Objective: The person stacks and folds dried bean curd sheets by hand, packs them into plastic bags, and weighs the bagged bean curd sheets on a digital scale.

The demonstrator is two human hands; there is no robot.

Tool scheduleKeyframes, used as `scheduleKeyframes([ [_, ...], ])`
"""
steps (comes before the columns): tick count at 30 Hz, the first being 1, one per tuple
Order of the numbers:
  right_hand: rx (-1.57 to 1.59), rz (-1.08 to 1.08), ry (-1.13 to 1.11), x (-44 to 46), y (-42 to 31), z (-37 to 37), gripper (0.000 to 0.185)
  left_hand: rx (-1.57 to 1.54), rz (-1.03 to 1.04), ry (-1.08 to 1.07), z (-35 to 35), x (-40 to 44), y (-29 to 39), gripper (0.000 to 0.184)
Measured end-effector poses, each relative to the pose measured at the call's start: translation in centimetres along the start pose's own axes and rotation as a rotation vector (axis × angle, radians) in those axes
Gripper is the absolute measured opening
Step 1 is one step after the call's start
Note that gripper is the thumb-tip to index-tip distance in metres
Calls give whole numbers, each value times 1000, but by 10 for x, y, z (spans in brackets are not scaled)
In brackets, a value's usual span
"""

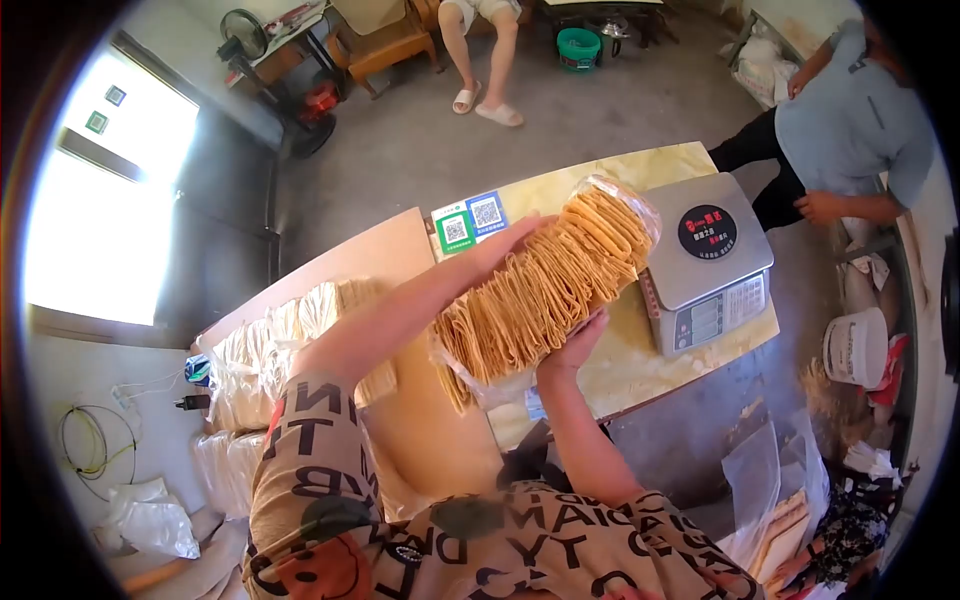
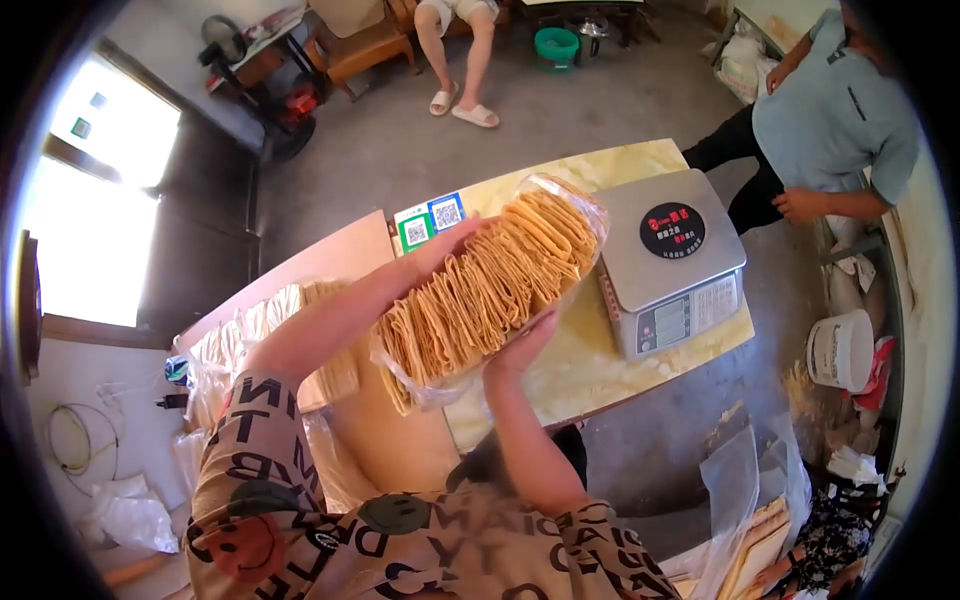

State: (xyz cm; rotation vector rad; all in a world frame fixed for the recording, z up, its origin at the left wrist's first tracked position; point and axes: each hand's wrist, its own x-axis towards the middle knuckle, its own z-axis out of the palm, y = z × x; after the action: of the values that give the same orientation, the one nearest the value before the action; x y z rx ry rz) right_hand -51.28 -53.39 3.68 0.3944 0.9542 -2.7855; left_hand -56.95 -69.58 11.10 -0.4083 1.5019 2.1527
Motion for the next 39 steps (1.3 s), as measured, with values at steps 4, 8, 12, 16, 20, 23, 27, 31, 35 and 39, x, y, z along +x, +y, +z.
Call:
scheduleKeyframes([
  [4,-357,76,135,-28,14,-26,62,248,96,232,-20,2,-10,64],
  [8,-76,287,-39,-30,21,-30,54,100,-87,-192,-20,-4,-18,72],
  [12,-946,-244,56,-18,-30,-42,52,504,180,85,-27,-5,16,67],
  [16,-1523,-981,-430,2,-131,63,58,413,294,7,-28,7,24,62],
  [20,-1950,-1139,-867,45,-125,102,66,427,223,-59,16,-17,44,63],
  [23,-2004,-1062,-905,63,-117,87,67,491,304,52,-8,-28,30,61],
  [27,-2005,-1112,-825,52,-140,100,61,516,483,222,-18,-105,11,55],
  [31,-1911,-1053,-570,100,-168,96,53,1033,767,241,19,-189,-18,49],
  [35,-2121,-1061,-781,131,-159,101,27,1250,686,488,42,-188,-52,33],
  [39,-1830,-510,-749,124,-163,111,14,1159,728,1009,71,-182,-60,16],
])
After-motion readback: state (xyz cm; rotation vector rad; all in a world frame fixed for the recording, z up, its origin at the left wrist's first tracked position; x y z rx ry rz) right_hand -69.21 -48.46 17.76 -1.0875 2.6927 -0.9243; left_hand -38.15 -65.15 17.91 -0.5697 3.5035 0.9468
